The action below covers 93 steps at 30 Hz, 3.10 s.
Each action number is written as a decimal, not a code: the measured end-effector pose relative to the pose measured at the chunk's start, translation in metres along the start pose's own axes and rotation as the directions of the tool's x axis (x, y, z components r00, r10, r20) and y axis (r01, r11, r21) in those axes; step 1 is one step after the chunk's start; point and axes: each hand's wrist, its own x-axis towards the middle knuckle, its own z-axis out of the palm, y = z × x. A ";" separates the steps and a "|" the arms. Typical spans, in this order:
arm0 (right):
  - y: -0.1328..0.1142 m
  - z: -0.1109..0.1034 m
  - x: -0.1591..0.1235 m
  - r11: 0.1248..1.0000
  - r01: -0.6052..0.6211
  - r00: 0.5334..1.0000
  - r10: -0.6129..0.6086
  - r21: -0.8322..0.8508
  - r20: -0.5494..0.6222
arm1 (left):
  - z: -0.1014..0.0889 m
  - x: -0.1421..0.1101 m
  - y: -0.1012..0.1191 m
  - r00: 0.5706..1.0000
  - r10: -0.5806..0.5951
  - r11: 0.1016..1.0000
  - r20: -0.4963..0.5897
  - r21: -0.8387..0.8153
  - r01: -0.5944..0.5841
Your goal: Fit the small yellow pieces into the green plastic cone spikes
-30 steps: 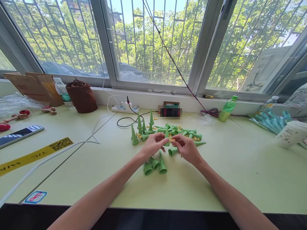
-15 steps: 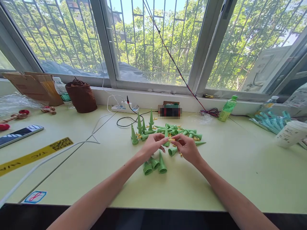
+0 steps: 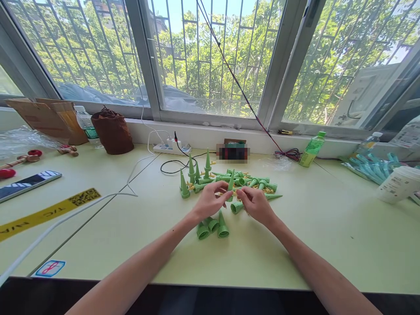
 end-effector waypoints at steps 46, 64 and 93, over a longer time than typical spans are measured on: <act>-0.001 0.000 0.001 1.000 0.005 1.000 -0.006 0.026 0.031 | -0.002 0.001 -0.003 1.000 0.002 0.999 -0.013 0.033 -0.002; -0.001 0.000 0.000 0.988 -0.050 0.999 0.047 0.143 0.026 | -0.001 0.002 0.012 0.987 -0.156 0.967 -0.031 -0.206 0.147; 0.004 0.000 -0.001 0.997 -0.050 0.998 0.048 0.066 0.034 | -0.002 0.000 0.000 0.974 0.194 0.941 -0.121 0.305 -0.149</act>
